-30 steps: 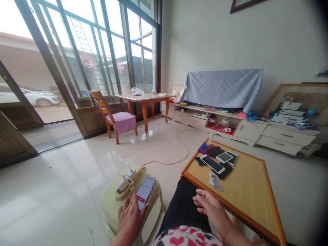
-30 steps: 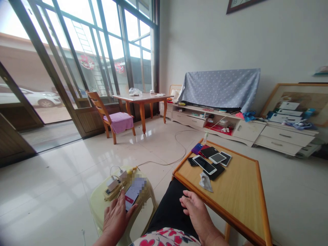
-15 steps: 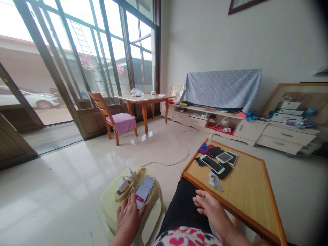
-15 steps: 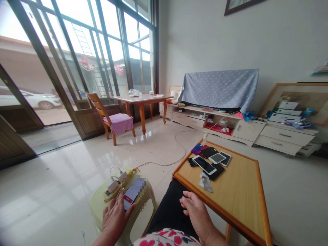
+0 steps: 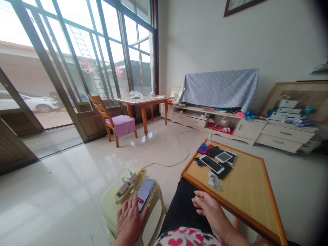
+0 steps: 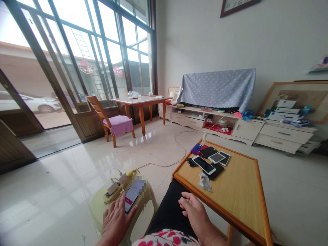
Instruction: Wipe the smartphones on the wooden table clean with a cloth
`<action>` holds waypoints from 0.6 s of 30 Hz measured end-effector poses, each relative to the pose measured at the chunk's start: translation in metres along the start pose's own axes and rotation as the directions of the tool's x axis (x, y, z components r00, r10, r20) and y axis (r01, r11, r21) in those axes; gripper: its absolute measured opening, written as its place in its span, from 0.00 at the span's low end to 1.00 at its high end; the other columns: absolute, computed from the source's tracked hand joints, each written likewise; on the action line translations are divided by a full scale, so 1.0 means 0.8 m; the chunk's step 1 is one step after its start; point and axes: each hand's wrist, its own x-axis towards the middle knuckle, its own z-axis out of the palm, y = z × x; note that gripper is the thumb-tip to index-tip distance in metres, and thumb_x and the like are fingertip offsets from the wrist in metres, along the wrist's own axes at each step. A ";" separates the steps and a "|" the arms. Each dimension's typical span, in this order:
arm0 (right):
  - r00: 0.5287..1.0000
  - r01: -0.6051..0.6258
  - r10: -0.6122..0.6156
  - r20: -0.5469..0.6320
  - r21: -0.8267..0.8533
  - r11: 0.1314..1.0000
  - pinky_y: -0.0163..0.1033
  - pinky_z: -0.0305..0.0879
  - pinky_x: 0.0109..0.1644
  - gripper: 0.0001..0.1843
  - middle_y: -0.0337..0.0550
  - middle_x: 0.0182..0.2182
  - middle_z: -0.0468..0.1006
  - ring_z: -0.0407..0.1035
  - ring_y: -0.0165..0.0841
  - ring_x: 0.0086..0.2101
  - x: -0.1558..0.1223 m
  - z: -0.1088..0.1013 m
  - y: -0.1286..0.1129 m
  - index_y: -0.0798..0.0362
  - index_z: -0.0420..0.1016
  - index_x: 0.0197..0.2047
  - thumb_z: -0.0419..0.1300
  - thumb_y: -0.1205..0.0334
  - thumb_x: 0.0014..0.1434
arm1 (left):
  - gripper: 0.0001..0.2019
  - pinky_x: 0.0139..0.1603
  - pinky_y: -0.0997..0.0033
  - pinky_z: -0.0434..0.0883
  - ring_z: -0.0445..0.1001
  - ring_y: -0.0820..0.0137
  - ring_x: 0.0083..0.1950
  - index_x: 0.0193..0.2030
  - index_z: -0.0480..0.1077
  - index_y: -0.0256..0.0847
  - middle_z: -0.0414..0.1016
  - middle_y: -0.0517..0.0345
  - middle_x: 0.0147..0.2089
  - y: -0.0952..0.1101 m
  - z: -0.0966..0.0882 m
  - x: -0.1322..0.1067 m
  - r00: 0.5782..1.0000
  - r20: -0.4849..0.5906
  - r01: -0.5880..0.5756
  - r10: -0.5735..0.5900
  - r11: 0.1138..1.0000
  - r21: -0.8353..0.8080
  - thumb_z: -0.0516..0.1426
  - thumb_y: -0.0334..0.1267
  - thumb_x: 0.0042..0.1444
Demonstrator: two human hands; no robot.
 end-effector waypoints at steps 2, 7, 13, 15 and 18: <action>1.000 0.004 -0.004 0.007 -0.003 1.000 0.44 0.69 0.51 0.31 0.46 0.48 0.81 0.74 0.43 0.52 -0.001 -0.003 0.001 0.48 0.73 0.58 0.62 0.39 0.58 | 0.35 0.61 0.54 0.57 0.62 0.50 0.66 0.73 0.56 0.37 0.71 0.42 0.66 0.005 -0.004 -0.008 0.998 -0.034 -0.048 0.048 0.999 -0.009 0.48 0.57 0.66; 1.000 0.025 -0.025 0.006 0.010 1.000 0.45 0.69 0.52 0.30 0.46 0.48 0.81 0.73 0.43 0.52 -0.004 -0.014 0.006 0.48 0.72 0.59 0.62 0.40 0.60 | 0.29 0.63 0.54 0.57 0.65 0.52 0.65 0.70 0.63 0.41 0.73 0.44 0.64 0.026 -0.009 -0.026 0.983 -0.066 -0.174 0.172 0.984 -0.030 0.51 0.51 0.66; 1.000 0.031 -0.031 -0.006 0.014 0.999 0.46 0.69 0.51 0.29 0.46 0.47 0.82 0.74 0.43 0.51 -0.012 -0.027 0.011 0.48 0.72 0.58 0.61 0.39 0.60 | 0.25 0.60 0.55 0.59 0.69 0.55 0.60 0.66 0.67 0.46 0.77 0.48 0.59 0.070 -0.009 -0.027 0.942 0.008 -0.330 0.334 0.934 -0.139 0.52 0.51 0.65; 0.999 0.031 -0.031 -0.011 0.018 0.999 0.46 0.69 0.50 0.29 0.47 0.46 0.82 0.75 0.43 0.50 -0.016 -0.031 0.012 0.48 0.74 0.57 0.61 0.39 0.59 | 0.22 0.57 0.55 0.61 0.71 0.56 0.57 0.61 0.70 0.47 0.78 0.49 0.55 0.092 -0.010 -0.022 0.922 0.044 -0.371 0.385 0.910 -0.187 0.53 0.50 0.65; 0.999 0.045 -0.045 -0.013 0.030 0.999 0.45 0.69 0.48 0.28 0.47 0.44 0.83 0.76 0.42 0.46 -0.021 -0.038 0.012 0.49 0.75 0.55 0.61 0.40 0.58 | 0.15 0.52 0.57 0.61 0.73 0.58 0.52 0.54 0.72 0.48 0.78 0.52 0.49 0.130 -0.014 -0.015 0.893 0.070 -0.414 0.445 0.872 -0.260 0.52 0.47 0.65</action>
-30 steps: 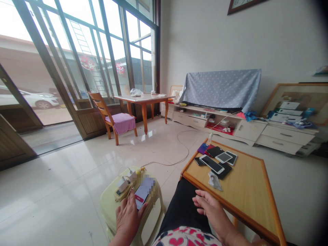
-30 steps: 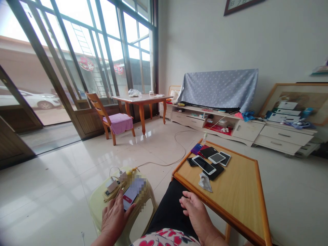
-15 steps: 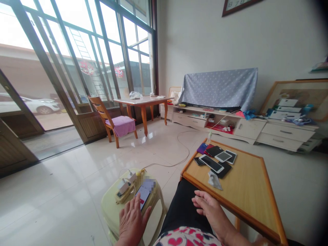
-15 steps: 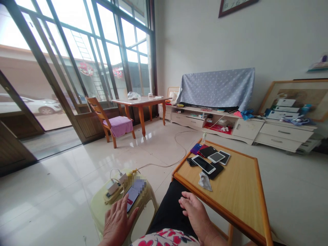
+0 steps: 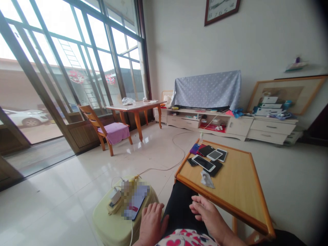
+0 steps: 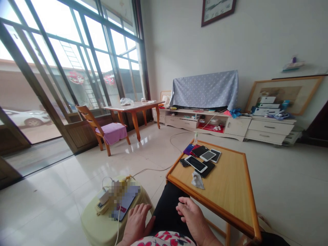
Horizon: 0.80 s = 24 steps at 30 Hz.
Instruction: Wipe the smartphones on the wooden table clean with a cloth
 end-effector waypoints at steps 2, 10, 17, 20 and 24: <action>1.000 -0.004 0.004 0.006 0.013 1.000 0.43 0.69 0.45 0.27 0.47 0.40 0.83 0.76 0.40 0.42 0.000 -0.006 0.001 0.51 0.76 0.53 0.61 0.42 0.57 | 0.11 0.50 0.59 0.61 0.73 0.60 0.49 0.49 0.72 0.47 0.77 0.54 0.47 0.021 0.001 0.017 1.000 0.010 -0.023 0.023 0.999 -0.034 0.51 0.44 0.66; 0.994 -0.077 0.082 0.078 -0.066 0.995 0.36 0.60 0.33 0.12 0.35 0.22 0.75 0.68 0.32 0.26 0.010 -0.032 0.025 0.48 0.71 0.35 0.54 0.53 0.49 | 0.07 0.40 0.68 0.60 0.72 0.67 0.39 0.33 0.64 0.45 0.74 0.59 0.37 0.082 0.029 0.074 0.995 0.071 -0.060 0.073 0.984 -0.165 0.52 0.38 0.64; 0.994 -0.064 0.074 0.078 -0.127 0.990 0.34 0.53 0.28 0.10 0.28 0.16 0.65 0.58 0.29 0.20 0.014 -0.045 0.047 0.48 0.70 0.35 0.51 0.56 0.52 | 0.09 0.37 0.67 0.56 0.71 0.68 0.37 0.31 0.63 0.45 0.74 0.61 0.34 0.119 0.058 0.112 0.979 0.101 -0.152 0.175 0.966 -0.208 0.54 0.42 0.62; 0.996 -0.056 0.066 0.052 -0.167 0.984 0.34 0.53 0.28 0.11 0.28 0.15 0.65 0.59 0.29 0.21 0.021 -0.054 0.055 0.49 0.72 0.38 0.52 0.55 0.54 | 0.12 0.38 0.65 0.55 0.71 0.67 0.37 0.29 0.62 0.44 0.73 0.62 0.32 0.134 0.069 0.126 0.970 0.110 -0.189 0.218 0.954 -0.232 0.55 0.44 0.62; 0.995 -0.091 0.095 0.022 -0.123 0.988 0.35 0.55 0.28 0.16 0.29 0.16 0.67 0.60 0.30 0.21 0.037 -0.073 0.070 0.50 0.73 0.42 0.55 0.50 0.56 | 0.15 0.37 0.64 0.55 0.71 0.67 0.35 0.27 0.61 0.43 0.72 0.62 0.30 0.149 0.079 0.143 0.964 0.097 -0.214 0.246 0.942 -0.259 0.55 0.45 0.63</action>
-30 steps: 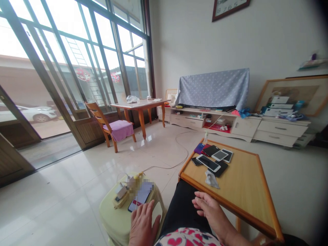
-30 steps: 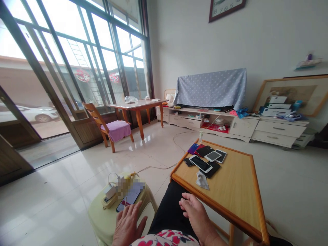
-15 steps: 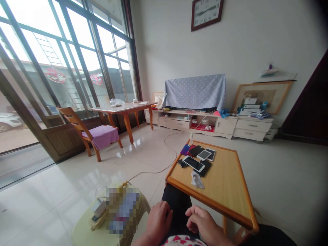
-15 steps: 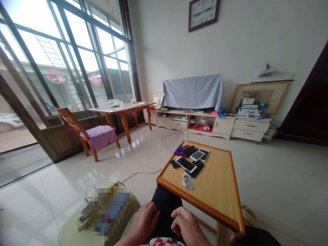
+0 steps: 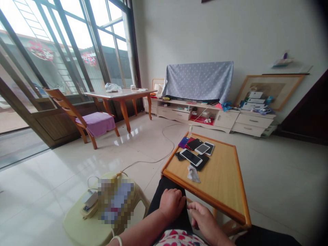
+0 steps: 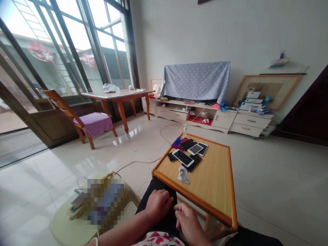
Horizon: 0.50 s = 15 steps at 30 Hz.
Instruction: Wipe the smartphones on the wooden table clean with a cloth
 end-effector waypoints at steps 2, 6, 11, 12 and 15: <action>0.999 0.013 -0.012 -0.053 0.022 1.000 0.35 0.57 0.29 0.20 0.31 0.19 0.69 0.63 0.31 0.22 0.011 -0.011 0.007 0.51 0.75 0.44 0.57 0.47 0.56 | 0.14 0.37 0.64 0.56 0.71 0.67 0.35 0.28 0.61 0.44 0.72 0.62 0.31 0.003 0.003 0.011 1.000 -0.020 -0.008 0.008 1.000 -0.011 0.54 0.44 0.64; 0.983 0.077 -0.072 -0.168 0.020 0.997 0.37 0.63 0.32 0.24 0.35 0.22 0.73 0.68 0.34 0.26 0.033 -0.036 0.011 0.52 0.77 0.44 0.59 0.41 0.56 | 0.12 0.39 0.65 0.60 0.71 0.67 0.38 0.30 0.63 0.44 0.73 0.59 0.34 0.010 0.009 0.038 0.997 -0.066 -0.051 0.048 0.998 -0.044 0.51 0.42 0.67; 0.935 0.210 -0.204 -0.288 -0.012 0.978 0.39 0.70 0.41 0.27 0.40 0.30 0.79 0.74 0.38 0.34 0.055 -0.070 -0.013 0.52 0.77 0.49 0.56 0.38 0.61 | 0.09 0.44 0.65 0.66 0.71 0.64 0.43 0.38 0.67 0.45 0.73 0.55 0.39 0.023 0.021 0.075 0.985 -0.113 -0.141 0.130 0.985 -0.098 0.49 0.40 0.68; 0.924 0.228 -0.225 -0.310 -0.025 0.973 0.40 0.71 0.44 0.27 0.42 0.33 0.80 0.75 0.39 0.37 0.060 -0.077 -0.020 0.51 0.77 0.49 0.57 0.38 0.61 | 0.07 0.46 0.64 0.67 0.71 0.63 0.44 0.41 0.69 0.45 0.73 0.54 0.40 0.026 0.023 0.082 0.981 -0.130 -0.158 0.143 0.981 -0.116 0.50 0.39 0.67; 0.888 0.275 -0.291 -0.355 -0.095 0.957 0.40 0.72 0.48 0.26 0.46 0.42 0.82 0.77 0.41 0.42 0.077 -0.101 -0.041 0.51 0.77 0.50 0.57 0.38 0.62 | 0.11 0.52 0.59 0.68 0.70 0.60 0.50 0.52 0.69 0.46 0.74 0.51 0.49 0.036 0.028 0.109 0.977 -0.144 -0.176 0.154 0.973 -0.150 0.52 0.38 0.64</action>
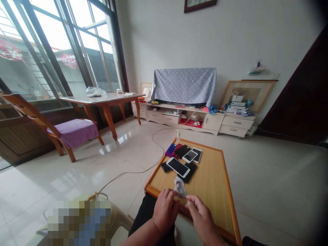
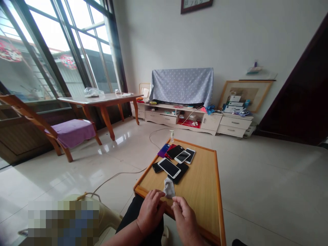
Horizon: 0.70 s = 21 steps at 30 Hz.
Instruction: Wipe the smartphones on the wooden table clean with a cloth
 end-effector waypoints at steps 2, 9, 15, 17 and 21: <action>0.997 0.048 -0.051 -0.053 -0.053 0.997 0.41 0.72 0.51 0.25 0.47 0.44 0.83 0.77 0.42 0.45 0.020 -0.010 -0.004 0.51 0.78 0.49 0.58 0.40 0.61 | 0.18 0.58 0.57 0.67 0.69 0.59 0.55 0.60 0.67 0.45 0.73 0.50 0.56 0.003 0.007 0.021 0.999 0.027 0.027 -0.028 0.999 0.018 0.53 0.36 0.63; 0.975 0.045 -0.062 -0.213 -0.084 0.995 0.44 0.74 0.52 0.27 0.50 0.48 0.82 0.77 0.43 0.47 0.051 -0.045 0.019 0.52 0.76 0.53 0.57 0.41 0.61 | 0.23 0.58 0.55 0.66 0.69 0.55 0.54 0.58 0.71 0.46 0.75 0.50 0.56 0.007 0.026 0.076 0.988 0.089 0.124 -0.126 0.992 0.037 0.55 0.34 0.55; 0.984 0.072 -0.101 -0.148 -0.190 0.979 0.45 0.72 0.56 0.27 0.53 0.51 0.80 0.75 0.43 0.51 0.034 -0.036 0.029 0.53 0.75 0.58 0.56 0.45 0.64 | 0.07 0.47 0.63 0.66 0.70 0.62 0.45 0.37 0.73 0.46 0.74 0.55 0.41 0.019 0.034 0.073 0.965 0.153 0.230 -0.211 0.966 -0.115 0.54 0.33 0.56; 0.982 0.142 -0.163 -0.096 -0.196 0.970 0.46 0.70 0.59 0.28 0.53 0.55 0.79 0.74 0.43 0.54 0.029 -0.026 0.026 0.54 0.73 0.61 0.54 0.45 0.65 | 0.06 0.46 0.67 0.66 0.71 0.66 0.44 0.38 0.72 0.46 0.74 0.59 0.41 0.026 0.040 0.067 0.957 0.169 0.271 -0.238 0.938 -0.218 0.55 0.33 0.55; 0.981 0.182 -0.192 -0.037 -0.185 0.966 0.47 0.66 0.63 0.28 0.53 0.59 0.76 0.71 0.43 0.58 0.028 -0.017 0.021 0.53 0.73 0.62 0.53 0.45 0.67 | 0.07 0.41 0.70 0.67 0.72 0.69 0.40 0.38 0.69 0.45 0.74 0.63 0.36 0.036 0.055 0.063 0.918 0.200 0.396 -0.342 0.811 -0.431 0.56 0.31 0.52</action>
